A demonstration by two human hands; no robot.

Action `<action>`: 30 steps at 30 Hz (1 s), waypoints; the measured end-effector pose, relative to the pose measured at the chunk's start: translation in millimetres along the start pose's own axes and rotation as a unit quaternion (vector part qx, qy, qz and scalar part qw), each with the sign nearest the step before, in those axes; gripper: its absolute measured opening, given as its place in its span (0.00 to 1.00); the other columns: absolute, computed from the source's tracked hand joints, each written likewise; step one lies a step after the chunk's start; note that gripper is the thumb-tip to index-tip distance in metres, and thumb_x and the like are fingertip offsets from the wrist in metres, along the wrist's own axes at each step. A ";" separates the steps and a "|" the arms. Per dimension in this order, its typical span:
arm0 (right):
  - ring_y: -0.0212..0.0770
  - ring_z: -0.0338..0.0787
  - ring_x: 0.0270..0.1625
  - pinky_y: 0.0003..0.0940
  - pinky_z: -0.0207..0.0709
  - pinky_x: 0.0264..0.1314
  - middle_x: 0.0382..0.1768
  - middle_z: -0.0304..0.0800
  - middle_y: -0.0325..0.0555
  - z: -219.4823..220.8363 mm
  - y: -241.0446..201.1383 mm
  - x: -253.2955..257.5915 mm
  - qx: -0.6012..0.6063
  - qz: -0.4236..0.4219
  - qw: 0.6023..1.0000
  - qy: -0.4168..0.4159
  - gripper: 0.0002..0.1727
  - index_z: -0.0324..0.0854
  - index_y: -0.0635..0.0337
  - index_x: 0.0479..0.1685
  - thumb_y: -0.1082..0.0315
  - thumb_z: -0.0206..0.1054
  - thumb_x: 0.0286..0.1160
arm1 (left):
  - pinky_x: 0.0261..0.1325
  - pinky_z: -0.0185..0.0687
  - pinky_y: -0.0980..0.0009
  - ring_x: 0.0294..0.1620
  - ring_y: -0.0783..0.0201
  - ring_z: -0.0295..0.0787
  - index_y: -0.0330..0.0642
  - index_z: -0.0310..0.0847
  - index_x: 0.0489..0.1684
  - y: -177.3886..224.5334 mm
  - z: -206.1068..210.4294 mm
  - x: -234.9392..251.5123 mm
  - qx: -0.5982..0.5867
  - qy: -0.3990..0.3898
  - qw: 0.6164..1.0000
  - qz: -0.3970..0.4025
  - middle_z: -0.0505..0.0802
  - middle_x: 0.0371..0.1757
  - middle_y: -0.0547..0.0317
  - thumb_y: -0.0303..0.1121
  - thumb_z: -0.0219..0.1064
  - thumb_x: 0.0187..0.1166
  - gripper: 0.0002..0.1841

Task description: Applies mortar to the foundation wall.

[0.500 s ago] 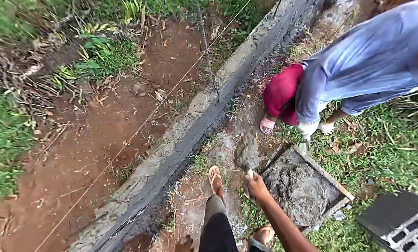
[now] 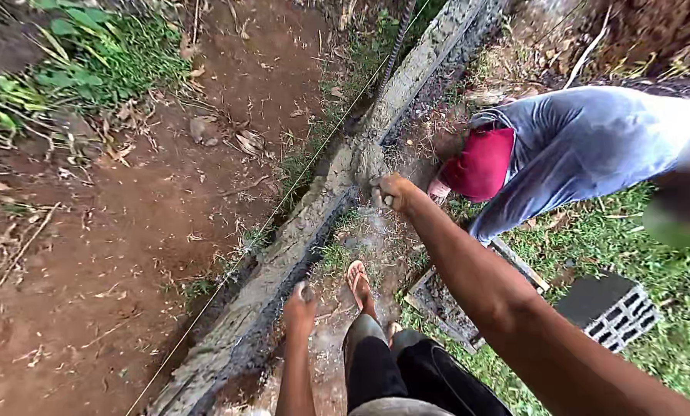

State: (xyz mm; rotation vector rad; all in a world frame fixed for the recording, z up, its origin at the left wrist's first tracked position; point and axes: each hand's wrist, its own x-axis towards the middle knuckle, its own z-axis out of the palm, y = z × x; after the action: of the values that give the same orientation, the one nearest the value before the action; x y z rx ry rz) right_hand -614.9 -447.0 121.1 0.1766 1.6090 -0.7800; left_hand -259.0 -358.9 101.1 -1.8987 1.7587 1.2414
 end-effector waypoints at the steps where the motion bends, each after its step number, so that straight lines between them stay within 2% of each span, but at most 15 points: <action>1: 0.30 0.68 0.15 0.26 0.68 0.17 0.20 0.68 0.36 -1.3 1.4 -0.5 -0.006 -0.007 1.000 0.005 0.12 0.73 0.59 0.53 0.60 0.52 0.92 | 0.77 0.75 0.38 0.71 0.38 0.86 0.34 0.78 0.76 29.4 -5.2 12.4 -0.007 0.002 0.999 0.035 0.89 0.67 0.34 0.37 0.62 0.87 0.23; 3: 0.30 0.69 0.15 0.25 0.68 0.18 0.21 0.70 0.36 -4.8 5.0 -1.9 -0.020 -0.024 0.999 0.014 0.13 0.74 0.61 0.55 0.60 0.53 0.92 | 0.77 0.74 0.40 0.71 0.39 0.86 0.33 0.78 0.76 91.5 -14.3 37.5 -0.017 0.004 0.995 0.101 0.89 0.67 0.34 0.37 0.61 0.88 0.23; 6: 0.30 0.69 0.14 0.24 0.68 0.17 0.20 0.70 0.36 -8.3 5.1 -1.6 -0.009 -0.024 1.000 0.007 0.12 0.73 0.59 0.51 0.60 0.51 0.93 | 0.73 0.78 0.38 0.67 0.38 0.88 0.34 0.79 0.75 179.3 -14.1 84.4 -0.015 0.027 0.981 0.189 0.90 0.64 0.34 0.37 0.63 0.87 0.22; 8: 0.31 0.69 0.14 0.25 0.68 0.16 0.20 0.70 0.37 -9.4 5.6 -0.3 0.010 -0.019 1.000 0.001 0.12 0.73 0.59 0.51 0.60 0.51 0.93 | 0.76 0.75 0.37 0.71 0.38 0.85 0.37 0.79 0.75 232.2 -7.5 119.8 0.012 0.044 0.968 0.246 0.89 0.68 0.36 0.41 0.66 0.85 0.24; 10: 0.30 0.70 0.14 0.24 0.68 0.15 0.20 0.71 0.37 -9.9 7.3 -1.1 0.017 -0.016 1.000 -0.002 0.13 0.73 0.59 0.50 0.58 0.52 0.93 | 0.79 0.71 0.36 0.77 0.35 0.78 0.37 0.79 0.76 276.3 2.7 148.8 0.054 0.058 0.959 0.271 0.86 0.71 0.34 0.47 0.72 0.79 0.30; 12: 0.31 0.70 0.13 0.26 0.68 0.15 0.20 0.72 0.39 -10.0 8.1 -0.3 0.028 -0.012 1.000 -0.008 0.15 0.73 0.59 0.49 0.56 0.51 0.93 | 0.75 0.70 0.33 0.78 0.29 0.72 0.35 0.76 0.76 304.1 14.1 172.6 0.111 0.074 0.956 0.262 0.81 0.73 0.30 0.54 0.79 0.69 0.40; 14: 0.32 0.71 0.14 0.26 0.69 0.16 0.21 0.73 0.40 -10.8 5.8 -2.8 0.031 -0.012 0.999 -0.021 0.16 0.74 0.61 0.51 0.56 0.51 0.94 | 0.75 0.66 0.29 0.81 0.25 0.66 0.33 0.71 0.80 316.1 22.4 190.1 0.171 0.086 0.951 0.243 0.76 0.77 0.26 0.59 0.82 0.61 0.50; 17: 0.32 0.73 0.16 0.25 0.70 0.18 0.22 0.73 0.41 -12.4 -6.7 -7.9 0.041 0.008 0.998 -0.052 0.16 0.72 0.63 0.57 0.58 0.49 0.96 | 0.73 0.66 0.30 0.80 0.26 0.66 0.32 0.70 0.80 326.9 31.1 214.7 0.244 0.105 0.939 0.217 0.74 0.78 0.26 0.64 0.83 0.55 0.55; 19: 0.33 0.74 0.17 0.25 0.72 0.19 0.24 0.73 0.42 -14.0 -8.3 -7.4 0.060 0.033 0.995 -0.072 0.16 0.70 0.63 0.62 0.59 0.49 0.96 | 0.72 0.67 0.31 0.80 0.27 0.67 0.32 0.71 0.77 332.2 36.9 225.0 0.258 0.124 0.936 0.207 0.75 0.77 0.27 0.63 0.83 0.55 0.53; 21: 0.33 0.74 0.16 0.25 0.72 0.18 0.23 0.73 0.42 -17.7 -12.6 -6.9 0.068 0.049 0.993 -0.083 0.15 0.69 0.63 0.62 0.59 0.49 0.96 | 0.73 0.67 0.31 0.79 0.27 0.67 0.32 0.72 0.76 339.8 40.2 236.7 0.243 0.149 0.940 0.189 0.75 0.77 0.27 0.59 0.85 0.55 0.50; 24: 0.33 0.75 0.17 0.25 0.73 0.20 0.25 0.73 0.42 -26.8 -17.2 -7.0 0.064 0.060 0.992 -0.093 0.15 0.68 0.63 0.63 0.59 0.50 0.96 | 0.77 0.64 0.31 0.82 0.27 0.65 0.32 0.71 0.78 346.4 39.6 249.7 0.205 0.175 0.954 0.134 0.73 0.79 0.27 0.54 0.84 0.58 0.49; 28: 0.35 0.77 0.20 0.29 0.76 0.21 0.29 0.76 0.44 -42.9 -1.4 -6.4 0.049 0.038 0.991 -0.117 0.19 0.66 0.60 0.74 0.60 0.52 0.95 | 0.76 0.66 0.29 0.81 0.26 0.67 0.34 0.72 0.79 341.3 23.1 230.7 0.168 0.158 0.968 0.100 0.75 0.78 0.26 0.58 0.83 0.61 0.48; 30: 0.36 0.78 0.21 0.30 0.78 0.23 0.31 0.76 0.45 -51.2 5.7 0.2 0.034 0.026 0.991 -0.131 0.20 0.64 0.61 0.76 0.60 0.52 0.95 | 0.76 0.65 0.27 0.80 0.25 0.68 0.34 0.73 0.78 337.8 13.7 224.1 0.173 0.149 0.968 0.102 0.76 0.77 0.26 0.58 0.83 0.61 0.48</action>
State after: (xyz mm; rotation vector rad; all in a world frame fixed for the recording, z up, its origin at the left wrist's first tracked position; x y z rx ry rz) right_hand -654.0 -413.5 118.4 0.1565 1.3269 -0.7839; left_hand -595.7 -578.2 46.1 -1.8016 2.2010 0.6660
